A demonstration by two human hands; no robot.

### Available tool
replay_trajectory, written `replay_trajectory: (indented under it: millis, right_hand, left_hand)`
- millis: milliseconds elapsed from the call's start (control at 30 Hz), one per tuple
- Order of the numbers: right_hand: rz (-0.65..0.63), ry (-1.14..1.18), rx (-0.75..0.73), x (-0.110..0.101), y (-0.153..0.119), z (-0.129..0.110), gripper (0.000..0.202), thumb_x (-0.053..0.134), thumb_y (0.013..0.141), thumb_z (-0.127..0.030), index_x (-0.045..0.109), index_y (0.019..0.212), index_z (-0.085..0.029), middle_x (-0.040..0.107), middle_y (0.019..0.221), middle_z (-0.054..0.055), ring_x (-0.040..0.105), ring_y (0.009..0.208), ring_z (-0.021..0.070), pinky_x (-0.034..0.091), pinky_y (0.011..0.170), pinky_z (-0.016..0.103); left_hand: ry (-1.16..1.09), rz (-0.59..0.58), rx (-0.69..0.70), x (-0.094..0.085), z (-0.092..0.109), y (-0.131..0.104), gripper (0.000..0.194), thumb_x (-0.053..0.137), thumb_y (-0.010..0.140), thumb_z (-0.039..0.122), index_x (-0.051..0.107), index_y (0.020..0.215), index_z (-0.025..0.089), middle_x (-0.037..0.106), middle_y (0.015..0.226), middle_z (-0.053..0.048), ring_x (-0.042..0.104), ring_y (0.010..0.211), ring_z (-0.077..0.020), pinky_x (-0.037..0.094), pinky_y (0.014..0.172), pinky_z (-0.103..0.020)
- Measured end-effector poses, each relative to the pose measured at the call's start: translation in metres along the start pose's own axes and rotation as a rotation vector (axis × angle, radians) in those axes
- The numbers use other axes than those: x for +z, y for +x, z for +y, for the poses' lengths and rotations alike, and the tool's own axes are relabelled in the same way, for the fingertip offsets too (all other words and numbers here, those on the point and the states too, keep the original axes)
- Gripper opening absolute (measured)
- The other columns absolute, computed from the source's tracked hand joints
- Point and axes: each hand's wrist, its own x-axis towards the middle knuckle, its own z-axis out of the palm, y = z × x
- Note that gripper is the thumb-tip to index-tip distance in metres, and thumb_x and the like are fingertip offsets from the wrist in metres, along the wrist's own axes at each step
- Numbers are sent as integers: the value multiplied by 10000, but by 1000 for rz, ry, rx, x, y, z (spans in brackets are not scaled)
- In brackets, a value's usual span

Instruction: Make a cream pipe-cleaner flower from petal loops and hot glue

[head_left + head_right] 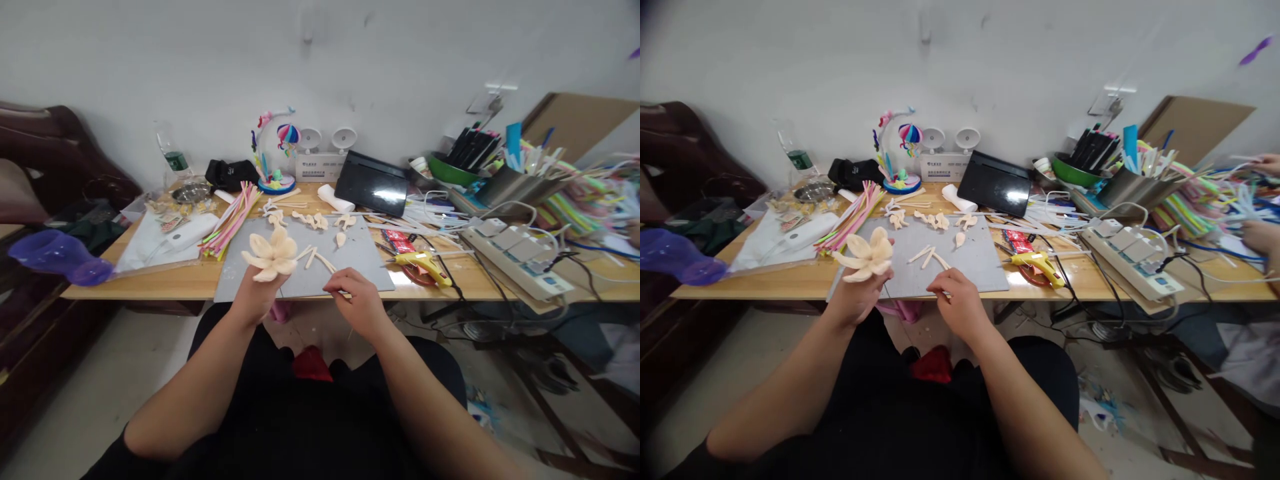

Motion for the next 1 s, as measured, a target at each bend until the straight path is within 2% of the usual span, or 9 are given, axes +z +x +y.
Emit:
replay_trajectory:
  millis: [133,233,300,400,500,633,767,900,1000]
  right_hand:
    - [91,51,137,-3,-1,0,110,614,738,-183,676,824,-211,675,739,20,633,691,145,512,671,282]
    - [156,122,257,-10,0,-5,94,621,750,-269,673,769,-193,660,605,2,626,567,137,512,583,264]
    - [181,197,277,-16,4,-12,136,584,784,-292,666,795,-184,654,602,1,627,559,130,513,566,253]
    - [143,256,155,-23,16,-26,172,546,817,-274,654,915,-184,676,827,44,647,749,138,528,659,261]
    - [36,195,-8,-23,31,-40,221,513,839,-254,635,1009,-183,654,950,68,617,868,143,517,711,270]
    - [-33,73,-104,-15,45,-50,215,491,852,-229,648,994,-193,663,914,56,612,855,136,500,741,272]
    - [-56,-29,-151,-7,48,-54,167,513,835,-193,675,876,-203,667,815,33,612,779,130,489,715,260]
    - [-92,-232,-205,-4,49,-54,201,491,845,-194,686,797,-182,653,757,53,599,743,152,476,685,275]
    - [-168,-253,-214,-8,54,-53,204,489,851,-194,689,891,-174,668,803,62,610,762,153,479,696,271]
  left_hand:
    - [255,-45,85,-2,0,-2,91,613,693,230,667,720,162,656,728,-63,591,850,-226,460,764,-335]
    - [387,-106,111,-5,5,-9,115,574,688,182,623,585,165,619,600,-40,604,771,-215,472,703,-318]
    - [427,-167,104,-6,7,-14,133,551,673,153,595,548,164,577,523,-17,596,682,-194,470,635,-296]
    - [453,-224,90,-5,9,-18,116,524,656,117,600,576,151,570,517,5,560,565,-147,449,560,-261]
    - [443,-273,143,-3,8,-20,124,521,663,111,638,632,140,630,607,-13,560,569,-129,448,563,-250]
    - [421,-368,235,-3,7,-20,115,556,704,149,668,676,150,661,649,-29,574,604,-136,452,570,-248]
    - [454,-423,274,-7,6,-20,143,548,707,132,659,620,157,654,607,-21,568,564,-129,432,537,-232]
    - [540,-413,228,-9,5,-18,170,518,677,95,633,568,157,645,574,-1,542,524,-120,402,511,-222]
    - [521,-501,142,-12,7,-16,176,511,691,109,646,590,158,643,587,-3,556,555,-134,415,535,-233]
